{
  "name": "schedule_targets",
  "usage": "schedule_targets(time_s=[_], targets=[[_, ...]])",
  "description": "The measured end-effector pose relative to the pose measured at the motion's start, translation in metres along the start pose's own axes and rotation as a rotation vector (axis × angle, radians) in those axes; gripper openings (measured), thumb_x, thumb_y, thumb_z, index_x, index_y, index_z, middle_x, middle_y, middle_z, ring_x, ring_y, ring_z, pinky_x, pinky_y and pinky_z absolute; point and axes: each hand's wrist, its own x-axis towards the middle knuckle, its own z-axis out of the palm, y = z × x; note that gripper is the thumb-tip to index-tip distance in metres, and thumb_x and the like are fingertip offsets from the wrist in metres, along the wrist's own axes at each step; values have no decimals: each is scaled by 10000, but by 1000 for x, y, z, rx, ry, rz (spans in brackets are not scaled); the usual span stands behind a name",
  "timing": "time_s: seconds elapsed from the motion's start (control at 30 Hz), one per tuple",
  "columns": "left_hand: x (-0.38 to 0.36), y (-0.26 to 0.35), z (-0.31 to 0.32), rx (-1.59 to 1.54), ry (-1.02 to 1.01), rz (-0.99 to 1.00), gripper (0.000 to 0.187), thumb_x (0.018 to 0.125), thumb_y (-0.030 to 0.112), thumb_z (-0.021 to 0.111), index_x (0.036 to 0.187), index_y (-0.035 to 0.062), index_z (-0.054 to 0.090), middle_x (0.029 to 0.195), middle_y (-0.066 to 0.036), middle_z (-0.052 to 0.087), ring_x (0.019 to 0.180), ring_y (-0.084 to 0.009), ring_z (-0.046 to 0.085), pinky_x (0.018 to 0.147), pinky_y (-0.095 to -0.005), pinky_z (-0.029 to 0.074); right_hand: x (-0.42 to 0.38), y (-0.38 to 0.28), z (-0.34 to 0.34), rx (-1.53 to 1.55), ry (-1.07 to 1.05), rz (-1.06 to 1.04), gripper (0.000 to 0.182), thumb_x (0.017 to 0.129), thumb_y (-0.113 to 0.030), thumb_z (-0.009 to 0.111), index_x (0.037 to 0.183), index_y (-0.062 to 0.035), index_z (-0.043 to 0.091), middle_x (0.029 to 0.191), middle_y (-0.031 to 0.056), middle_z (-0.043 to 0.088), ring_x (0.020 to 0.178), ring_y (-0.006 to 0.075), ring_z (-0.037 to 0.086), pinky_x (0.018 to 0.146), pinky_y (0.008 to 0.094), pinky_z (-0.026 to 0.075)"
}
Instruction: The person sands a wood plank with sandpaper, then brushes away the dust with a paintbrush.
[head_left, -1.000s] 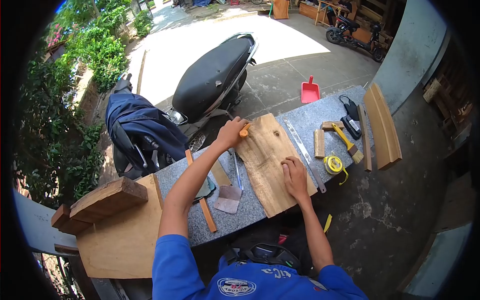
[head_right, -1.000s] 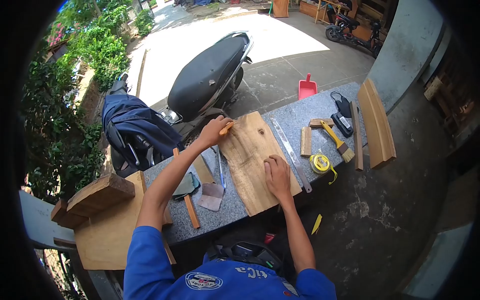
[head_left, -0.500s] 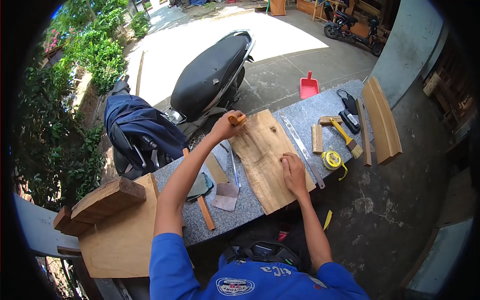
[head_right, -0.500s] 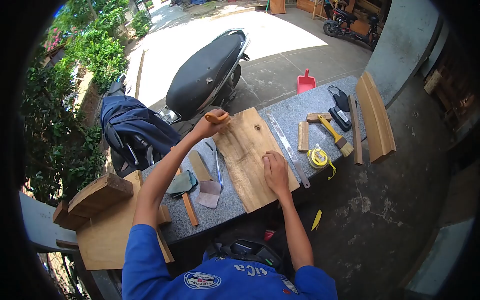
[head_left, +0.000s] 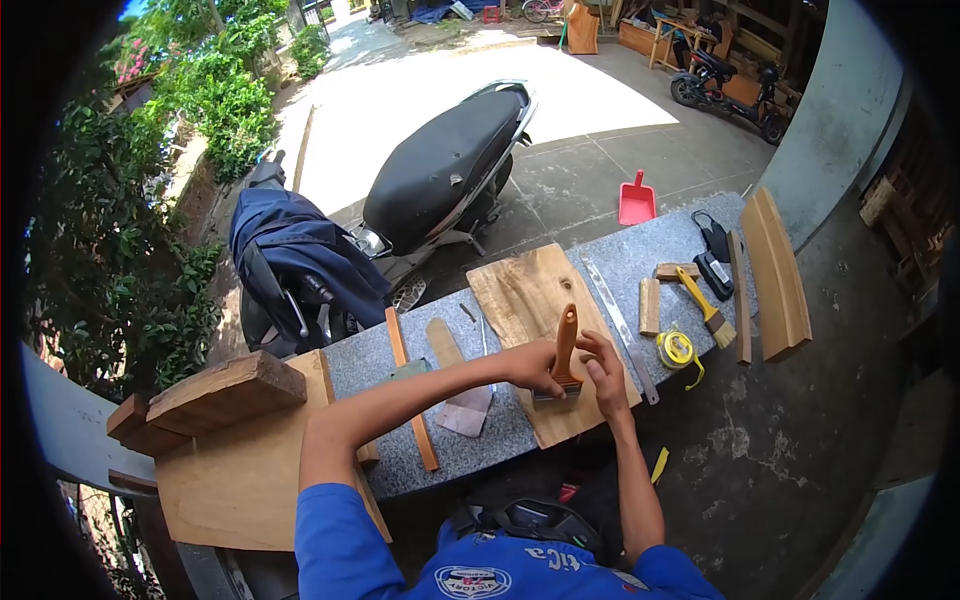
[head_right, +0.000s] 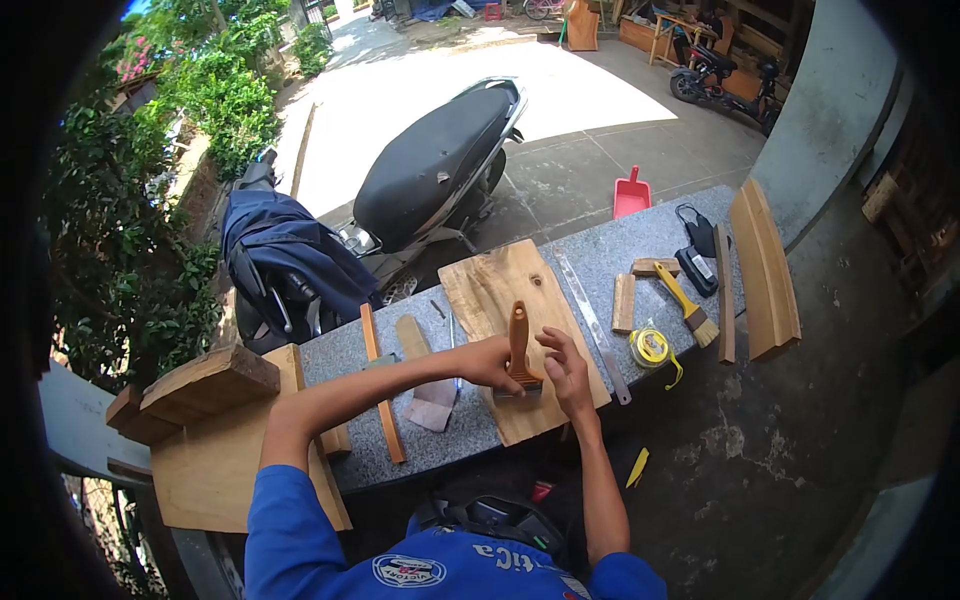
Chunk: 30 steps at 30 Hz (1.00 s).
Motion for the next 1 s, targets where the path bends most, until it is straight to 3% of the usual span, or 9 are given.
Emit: schedule_targets(time_s=[0.1,0.27,0.33,0.47,0.57,0.7,0.77,0.93,1.0], targets=[[18,-23,10,-61,105,96,416,650,310,761,870,-12,617,803,-133,637,795,-245,629,677,-340,481,-6,-19,14,-20,-154,12,652,798,-262,614,1332,-17,330,1090,161,564,1007,204,547,876,317,412],[-4,3,-20,731,-67,-388,591,574,602,707,775,48,663,740,-136,648,722,-291,648,607,-393,508,1,-39,5,-86,-401,396,688,771,-117,683,1343,-9,315,1037,84,588,888,108,552,743,247,444],[-15,15,-30,850,-135,-444,571,570,581,720,757,45,662,743,-140,648,731,-292,648,613,-391,510,3,-10,2,-127,-349,166,511,788,-103,661,1243,-3,449,909,37,608,729,65,534,622,213,434],[-23,15,-16,864,-90,-122,434,702,427,668,674,-6,639,630,-159,611,641,-319,634,558,-400,496,27,-15,-10,-422,-92,191,393,732,-113,638,1075,57,550,774,99,623,659,120,575,622,279,466],[-14,17,19,889,-180,134,309,735,342,641,860,59,622,913,-118,617,903,-263,594,686,-374,485,63,-11,-19,-636,474,-78,313,683,-119,648,942,32,560,649,115,586,537,131,541,513,275,422],[4,-25,59,822,-35,756,406,774,361,580,1103,127,540,1230,-122,473,1149,-271,437,905,-411,386,69,-30,-3,-404,-39,44,596,672,-106,643,1236,-88,450,844,60,575,704,108,527,618,249,424],[12,-44,66,723,-62,763,471,810,395,514,1221,169,469,1314,-128,388,1195,-291,389,971,-452,310,72,-51,2,-350,-452,222,635,684,-62,609,1295,-130,450,958,60,593,779,90,533,672,230,435],[18,-48,66,594,-42,737,564,804,451,472,1304,199,407,1350,-149,341,1235,-313,333,1042,-466,222,134,-9,-23,-634,120,-70,368,753,-71,598,1120,-75,603,872,109,678,647,141,604,619,275,487],[17,-48,65,553,-36,699,588,792,460,485,1311,200,394,1361,-149,328,1246,-311,319,1049,-472,207,141,-17,-15,-455,52,-65,367,752,-101,616,1119,-84,606,864,99,679,659,151,614,648,280,498]])
